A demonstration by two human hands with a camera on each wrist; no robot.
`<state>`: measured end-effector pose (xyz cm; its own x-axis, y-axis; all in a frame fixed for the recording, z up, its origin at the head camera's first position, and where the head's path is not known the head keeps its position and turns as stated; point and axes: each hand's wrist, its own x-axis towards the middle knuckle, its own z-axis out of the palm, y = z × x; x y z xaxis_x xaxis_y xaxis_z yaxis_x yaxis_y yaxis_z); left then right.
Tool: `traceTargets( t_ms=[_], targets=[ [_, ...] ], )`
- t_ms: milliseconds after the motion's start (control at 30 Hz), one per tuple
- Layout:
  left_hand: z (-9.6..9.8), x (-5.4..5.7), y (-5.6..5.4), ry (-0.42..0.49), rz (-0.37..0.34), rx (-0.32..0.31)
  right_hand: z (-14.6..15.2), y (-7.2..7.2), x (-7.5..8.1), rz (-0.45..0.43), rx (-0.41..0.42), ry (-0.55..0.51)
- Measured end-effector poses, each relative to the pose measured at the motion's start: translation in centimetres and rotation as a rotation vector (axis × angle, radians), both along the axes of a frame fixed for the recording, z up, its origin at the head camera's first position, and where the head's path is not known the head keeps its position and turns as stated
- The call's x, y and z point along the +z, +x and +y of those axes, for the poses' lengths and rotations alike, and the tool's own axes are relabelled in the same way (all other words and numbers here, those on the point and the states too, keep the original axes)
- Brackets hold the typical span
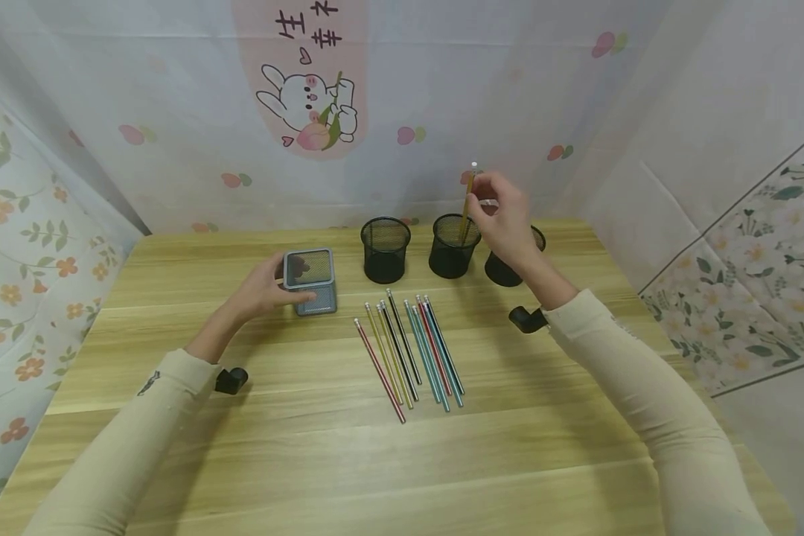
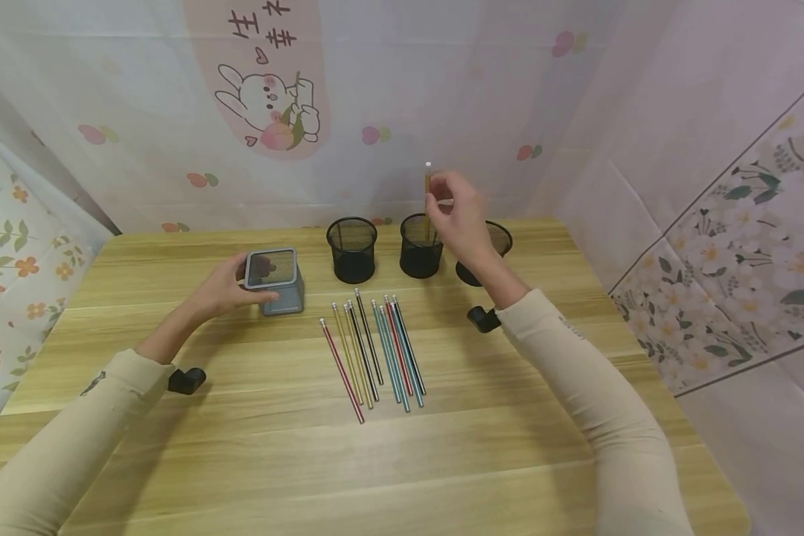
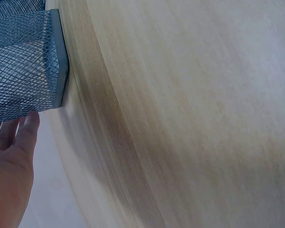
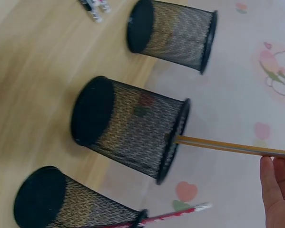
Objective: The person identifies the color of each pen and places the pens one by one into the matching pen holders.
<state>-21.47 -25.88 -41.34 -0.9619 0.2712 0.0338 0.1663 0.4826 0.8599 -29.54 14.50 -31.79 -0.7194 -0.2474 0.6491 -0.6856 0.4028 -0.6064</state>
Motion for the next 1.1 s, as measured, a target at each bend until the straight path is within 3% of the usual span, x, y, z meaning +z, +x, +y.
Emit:
traceTargets(
  t_ms=[400, 667, 1100],
  targets=[
    [0.4, 0.8, 0.3, 0.003, -0.024, 0.011, 0.0, -0.5, -2.7, -0.024, 0.016, 0.107],
    [-0.1, 0.0, -0.1, 0.009, -0.008, 0.009, -0.2, -0.9, -4.3, -0.006, 0.039, 0.145],
    [0.1, -0.1, -0.2, 0.005, -0.018, 0.012, -0.2, -1.1, -5.8, -0.089, 0.053, 0.191]
  ],
)
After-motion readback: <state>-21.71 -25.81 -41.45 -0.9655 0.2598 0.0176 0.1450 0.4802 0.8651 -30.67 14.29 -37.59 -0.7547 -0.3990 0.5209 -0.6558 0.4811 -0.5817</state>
